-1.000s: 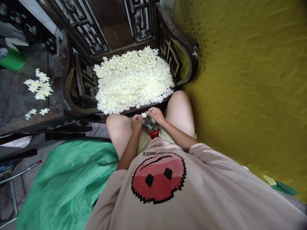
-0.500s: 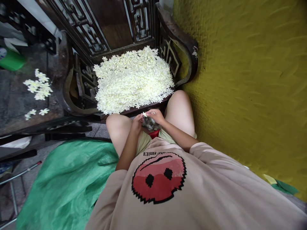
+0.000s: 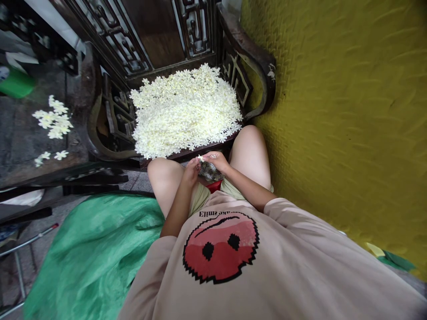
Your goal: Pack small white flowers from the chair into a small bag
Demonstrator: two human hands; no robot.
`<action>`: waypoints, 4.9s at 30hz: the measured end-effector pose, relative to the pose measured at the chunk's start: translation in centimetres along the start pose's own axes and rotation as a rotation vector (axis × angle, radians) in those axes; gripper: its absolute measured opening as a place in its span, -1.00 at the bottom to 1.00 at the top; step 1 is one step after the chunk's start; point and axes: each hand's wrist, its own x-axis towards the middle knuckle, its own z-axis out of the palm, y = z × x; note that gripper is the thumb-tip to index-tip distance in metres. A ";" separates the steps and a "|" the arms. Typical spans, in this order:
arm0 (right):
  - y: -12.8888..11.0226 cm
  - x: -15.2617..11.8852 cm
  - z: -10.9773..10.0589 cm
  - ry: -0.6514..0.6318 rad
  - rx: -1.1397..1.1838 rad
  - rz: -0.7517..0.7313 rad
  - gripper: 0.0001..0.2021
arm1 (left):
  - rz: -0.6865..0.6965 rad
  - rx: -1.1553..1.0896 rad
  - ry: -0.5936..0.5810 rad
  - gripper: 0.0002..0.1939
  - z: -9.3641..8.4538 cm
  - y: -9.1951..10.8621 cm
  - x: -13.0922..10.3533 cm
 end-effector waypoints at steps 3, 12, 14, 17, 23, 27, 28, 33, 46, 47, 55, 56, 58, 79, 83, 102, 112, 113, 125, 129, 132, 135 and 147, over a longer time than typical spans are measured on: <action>0.0 0.0 0.0 -0.004 0.024 0.003 -0.69 | -0.002 0.002 -0.001 -0.69 0.1 0.1 -0.1; -0.2 -0.1 0.0 0.004 0.050 0.020 -0.68 | 0.016 0.014 -0.010 -0.70 0.0 0.0 -0.1; -0.1 -0.1 -0.1 0.004 0.044 0.028 -0.68 | 0.021 0.011 -0.010 -0.71 0.0 -0.1 0.0; 0.0 0.0 -0.1 -0.006 0.040 0.031 -0.68 | 0.025 0.008 -0.013 -0.71 0.0 -0.1 0.0; 0.1 0.1 -0.1 -0.002 0.065 0.006 -0.71 | 0.018 -0.013 -0.008 -0.71 -0.5 -0.4 0.4; 0.1 0.0 0.0 -0.001 0.056 -0.001 -0.73 | 0.023 -0.014 -0.016 -0.69 -0.6 -0.5 0.4; 0.2 0.0 0.0 -0.001 0.045 -0.002 -0.73 | 0.030 -0.008 -0.022 -0.68 -0.5 -0.5 0.4; 0.9 0.4 -0.2 0.010 -0.063 -0.037 -0.73 | 0.086 0.062 -0.005 -0.66 -0.4 -0.6 0.4; 1.6 0.4 -0.4 0.008 -0.248 -0.151 -0.81 | 0.068 0.040 -0.016 -0.60 -0.3 -0.6 0.4; 1.6 0.5 -0.4 0.013 -0.239 -0.154 -0.82 | 0.069 0.040 -0.017 -0.60 -0.3 -0.6 0.5; 1.2 0.4 -0.5 0.076 -0.111 -0.096 -0.82 | 0.091 0.015 0.054 -0.62 -0.3 -0.9 1.0; 1.1 0.4 -0.5 0.083 -0.091 -0.081 -0.81 | 0.096 0.022 0.057 -0.62 -0.4 -1.0 1.0; 0.8 0.3 -0.4 0.082 -0.062 -0.040 -0.80 | 0.108 0.037 0.064 -0.63 -0.4 -1.1 1.1; -2.0 -0.1 -1.0 -0.210 0.552 0.504 -0.92 | 0.123 0.092 0.167 -0.65 -0.5 -0.3 0.9; -1.3 0.1 -0.7 -0.109 0.384 0.506 -0.85 | 0.143 0.084 0.195 -0.65 -0.5 -0.2 0.9; 0.6 0.0 -0.1 0.045 -0.395 -0.170 -0.73 | 0.077 0.117 0.068 -0.60 -0.2 -0.4 0.3; 0.3 -0.3 -0.1 0.086 -0.398 -0.185 -0.75 | 0.070 0.104 0.031 -0.62 0.0 -0.1 0.1; 0.2 -0.3 -0.2 0.084 -0.407 -0.190 -0.76 | 0.071 0.105 0.030 -0.62 0.0 -0.1 0.1; 0.2 -0.5 -0.3 0.074 -0.482 -0.251 -0.86 | 0.110 0.122 0.045 -0.66 -0.2 -0.5 0.4; 0.3 -0.4 -0.3 0.085 -0.461 -0.216 -0.85 | 0.109 0.116 0.054 -0.67 -0.3 -0.5 0.5; 0.5 -0.3 -0.3 0.092 -0.439 -0.203 -0.83 | 0.116 0.097 0.064 -0.67 -0.3 -0.6 0.6; 0.7 -0.1 -0.4 0.093 -0.414 -0.185 -0.82 | 0.123 0.089 0.077 -0.66 -0.4 -0.6 0.7; 0.8 0.3 -0.3 0.065 -0.243 -0.087 -0.79 | 0.142 0.082 0.075 -0.65 -0.6 -0.8 0.9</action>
